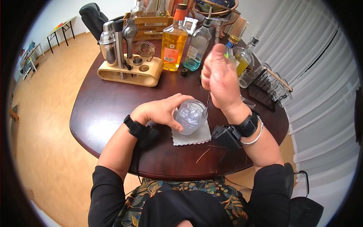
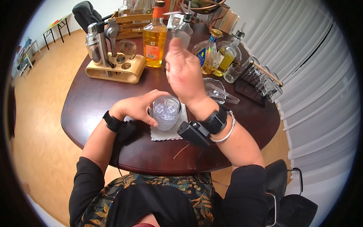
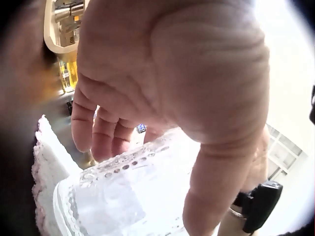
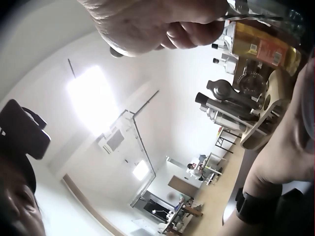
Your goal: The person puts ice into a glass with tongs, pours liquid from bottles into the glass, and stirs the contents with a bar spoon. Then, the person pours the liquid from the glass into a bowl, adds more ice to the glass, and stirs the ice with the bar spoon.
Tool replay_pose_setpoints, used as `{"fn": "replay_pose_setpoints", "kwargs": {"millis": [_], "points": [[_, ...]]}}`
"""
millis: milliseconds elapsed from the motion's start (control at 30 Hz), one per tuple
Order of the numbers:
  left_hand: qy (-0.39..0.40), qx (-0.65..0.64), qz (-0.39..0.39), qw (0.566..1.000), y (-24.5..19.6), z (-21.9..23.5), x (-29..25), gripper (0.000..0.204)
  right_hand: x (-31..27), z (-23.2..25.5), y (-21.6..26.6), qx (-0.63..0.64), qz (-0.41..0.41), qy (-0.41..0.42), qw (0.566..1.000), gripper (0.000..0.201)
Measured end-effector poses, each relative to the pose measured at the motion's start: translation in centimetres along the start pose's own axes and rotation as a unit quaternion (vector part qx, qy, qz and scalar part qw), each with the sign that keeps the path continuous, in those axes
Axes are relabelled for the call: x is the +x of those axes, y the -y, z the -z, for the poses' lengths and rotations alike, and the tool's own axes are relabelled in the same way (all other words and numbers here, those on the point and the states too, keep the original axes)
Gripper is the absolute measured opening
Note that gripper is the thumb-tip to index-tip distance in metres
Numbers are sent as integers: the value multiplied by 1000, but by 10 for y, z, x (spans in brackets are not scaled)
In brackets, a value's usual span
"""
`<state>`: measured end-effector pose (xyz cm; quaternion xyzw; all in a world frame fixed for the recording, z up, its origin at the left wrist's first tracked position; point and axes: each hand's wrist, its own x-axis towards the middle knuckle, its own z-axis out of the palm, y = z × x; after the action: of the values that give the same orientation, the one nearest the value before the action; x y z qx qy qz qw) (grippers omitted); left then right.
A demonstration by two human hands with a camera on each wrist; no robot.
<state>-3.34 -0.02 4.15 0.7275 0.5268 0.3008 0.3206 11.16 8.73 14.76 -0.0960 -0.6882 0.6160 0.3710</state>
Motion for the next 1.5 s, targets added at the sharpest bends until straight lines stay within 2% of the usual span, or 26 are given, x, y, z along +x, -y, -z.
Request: {"fn": "replay_pose_setpoints", "kwargs": {"millis": [100, 133, 167, 267, 333, 433, 500, 600, 733, 800, 900, 1000, 1100, 1133, 1267, 1300, 1400, 1467, 1500], "points": [[-16, -85, -44, 995, 14, -9, 5, 100, 13, -4, -25, -94, 4, 63, 994, 54], [-30, -82, -53, 995, 16, -12, 8, 100, 15, -10, -28, -119, -30, 65, 990, 53], [-43, -80, -61, 994, 17, -16, 10, 100, 22, -9, -37, -216, -3, 67, 974, 67], [-60, -53, -75, 994, 8, -21, 14, 99, 32, -9, -52, -183, -109, 34, 976, 61], [-69, -26, -78, 994, -2, -22, 14, 98, 32, -5, -60, -120, -177, -21, 977, 51], [-94, 5, -71, 993, -9, -22, 13, 98, 1, 1, -59, 4, -78, -77, 994, 49], [-113, 1, -51, 992, -8, -24, 12, 98, -23, 0, -57, 12, 4, -86, 996, 49], [-109, 15, -7, 994, -8, -22, 11, 100, -44, 2, -67, 67, 28, -110, 991, 53], [-91, -15, -6, 996, 3, -19, 10, 105, -33, 13, -56, 95, 70, -105, 987, 52], [-63, -24, -6, 998, -2, -14, 8, 107, -24, 15, -40, 96, 69, -82, 990, 52], [-51, -68, -78, 993, 14, -15, 13, 111, -11, 12, -28, 91, 42, -49, 994, 53], [-37, -116, -78, 989, 17, -15, 14, 112, -4, 9, -14, 54, 9, -17, 998, 54], [-53, -68, -74, 994, 17, -16, 15, 104, 0, 6, -1, 4, 55, 54, 997, 53], [-55, -60, -73, 994, 18, -17, 16, 101, 1, 8, -1, -61, 59, 84, 993, 53], [-40, -56, -74, 995, 5, -19, 16, 94, 3, -5, -13, -143, 29, 256, 955, 57], [-32, -62, -74, 995, 0, -18, 15, 92, 2, -8, -27, -137, 0, 262, 955, 56], [-22, -43, -38, 998, 3, -18, 13, 94, -15, -6, -60, -135, 57, 164, 976, 54], [-38, -70, -49, 996, 9, -20, 15, 97, -29, 7, -66, -124, 83, 86, 985, 54], [-45, -83, -55, 994, 11, -21, 16, 99, -31, 17, -74, -70, 70, 59, 993, 55]]}}
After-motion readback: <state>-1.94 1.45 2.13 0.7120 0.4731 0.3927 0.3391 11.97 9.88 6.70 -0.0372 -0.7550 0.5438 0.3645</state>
